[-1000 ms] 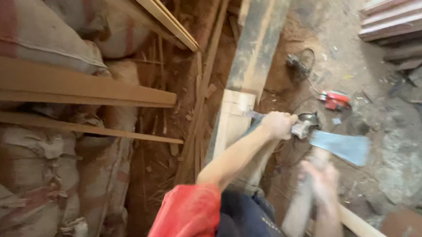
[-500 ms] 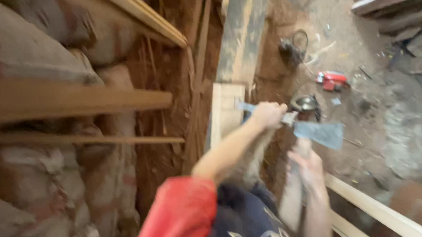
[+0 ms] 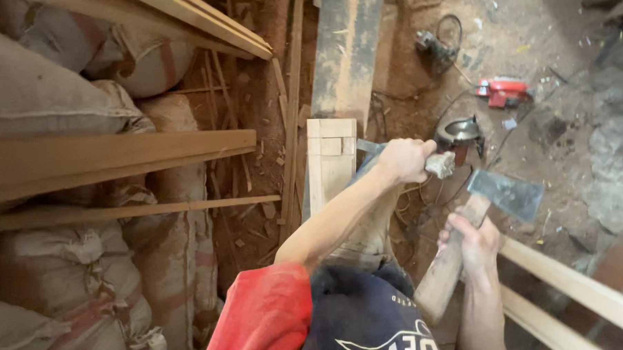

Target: The person uses a chisel and mallet to carve a notch into a wooden plank, then smooths the surface with an angle grinder. They then use a circular saw to cut the plank to length and trim the edges.

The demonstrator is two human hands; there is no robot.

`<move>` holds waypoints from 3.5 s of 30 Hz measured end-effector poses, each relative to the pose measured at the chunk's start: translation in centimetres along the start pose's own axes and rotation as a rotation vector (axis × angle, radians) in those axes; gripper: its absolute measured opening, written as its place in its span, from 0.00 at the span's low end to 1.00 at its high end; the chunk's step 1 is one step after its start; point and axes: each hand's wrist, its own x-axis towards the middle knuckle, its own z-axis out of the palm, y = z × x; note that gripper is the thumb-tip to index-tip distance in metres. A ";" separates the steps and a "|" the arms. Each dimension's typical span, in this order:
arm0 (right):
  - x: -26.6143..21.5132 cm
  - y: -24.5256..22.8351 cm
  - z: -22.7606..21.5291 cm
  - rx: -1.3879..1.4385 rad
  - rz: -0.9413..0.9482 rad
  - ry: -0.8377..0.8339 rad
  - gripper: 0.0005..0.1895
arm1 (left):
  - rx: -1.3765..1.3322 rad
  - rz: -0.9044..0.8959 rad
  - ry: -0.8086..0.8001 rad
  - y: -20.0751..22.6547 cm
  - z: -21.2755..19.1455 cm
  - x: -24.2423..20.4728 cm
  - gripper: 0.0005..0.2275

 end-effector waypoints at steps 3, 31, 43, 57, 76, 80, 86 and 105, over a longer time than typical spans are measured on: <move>-0.6 -2.4 0.9 -0.026 -0.074 0.002 0.16 | -0.043 -0.024 0.074 -0.1 0.0 0.2 0.15; -4.1 -11.2 -7.3 0.522 -0.430 0.152 0.14 | -0.049 -0.117 0.151 0.2 0.3 0.6 0.12; -0.4 -5.2 3.3 -0.315 -0.086 -0.011 0.14 | 0.010 -0.071 0.154 -0.8 1.2 0.4 0.13; 1.2 -0.7 4.1 -0.281 -0.157 -0.221 0.10 | 0.104 -0.099 -0.135 -2.6 1.6 -1.0 0.15; 0.8 -2.6 4.4 -0.025 -0.157 0.002 0.11 | -0.071 -0.074 0.101 -2.2 -2.0 -1.7 0.12; -0.2 0.2 6.0 -0.225 -0.059 -0.076 0.10 | -0.036 -0.039 0.062 -2.0 -1.2 -2.9 0.11; -1.6 -5.3 -1.2 -0.081 -0.187 0.112 0.09 | 0.031 -0.010 0.077 -2.7 -0.9 -2.3 0.12; -1.5 -2.2 2.4 -0.020 -0.147 0.048 0.08 | 0.032 -0.038 -0.012 -2.9 -1.7 -2.7 0.13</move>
